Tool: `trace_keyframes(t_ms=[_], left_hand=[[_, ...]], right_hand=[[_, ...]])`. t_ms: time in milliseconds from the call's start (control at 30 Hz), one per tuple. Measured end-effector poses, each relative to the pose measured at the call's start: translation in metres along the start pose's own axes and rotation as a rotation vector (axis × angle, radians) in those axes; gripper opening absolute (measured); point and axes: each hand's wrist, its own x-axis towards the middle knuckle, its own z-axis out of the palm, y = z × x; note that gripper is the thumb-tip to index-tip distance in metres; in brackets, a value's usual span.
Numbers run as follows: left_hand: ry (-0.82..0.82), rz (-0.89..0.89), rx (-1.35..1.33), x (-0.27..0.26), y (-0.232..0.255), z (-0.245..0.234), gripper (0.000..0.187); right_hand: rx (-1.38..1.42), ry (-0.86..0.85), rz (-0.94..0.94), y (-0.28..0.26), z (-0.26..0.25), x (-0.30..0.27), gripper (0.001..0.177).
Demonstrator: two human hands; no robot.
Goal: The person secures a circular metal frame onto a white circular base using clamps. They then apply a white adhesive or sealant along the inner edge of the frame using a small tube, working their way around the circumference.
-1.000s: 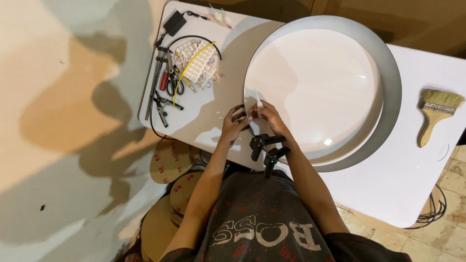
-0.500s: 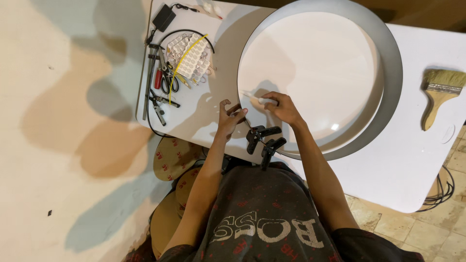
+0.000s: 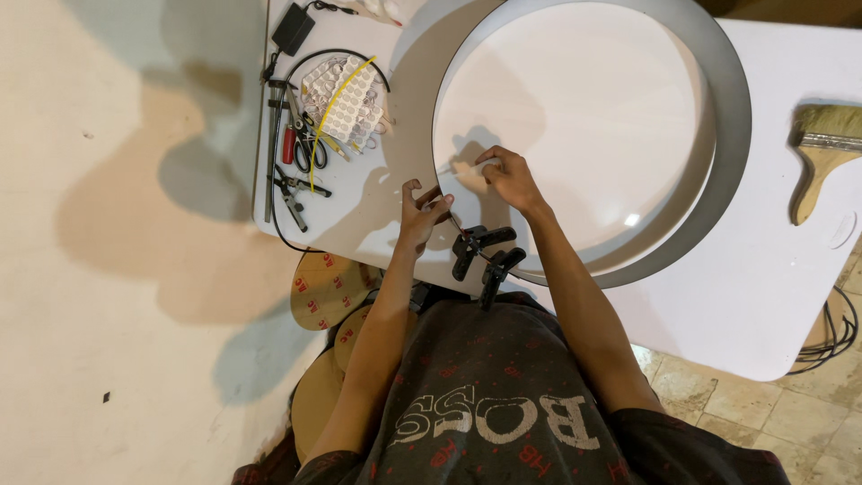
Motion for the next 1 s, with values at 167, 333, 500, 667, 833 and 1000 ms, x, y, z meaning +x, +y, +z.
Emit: trace_keyframes(t_ms=[167,333,500,667,833,1000], left_hand=[[-0.001,-0.005,-0.001,-0.001,0.001,0.001,0.077],[-0.004,0.013,-0.018,0.009,-0.008,-0.004,0.075],[-0.023,0.004,-0.034,0.010,-0.007,-0.006,0.076],[-0.016,0.007,-0.030,0.012,-0.008,-0.006,0.074],[-0.009,0.001,-0.028,0.005,0.003,0.000,0.075],[-0.009,-0.006,-0.014,0.002,0.008,0.002,0.075]], right_hand=[[-0.001,0.028,0.007,-0.001,0.003,0.002,0.030],[0.009,0.029,0.018,-0.007,0.004,0.005,0.032],[0.012,0.024,0.016,-0.004,0.006,0.007,0.030],[0.008,0.026,0.023,0.001,0.008,0.010,0.030],[0.012,0.014,0.030,-0.002,0.008,0.010,0.030],[0.017,0.009,0.017,-0.014,0.008,0.009,0.028]])
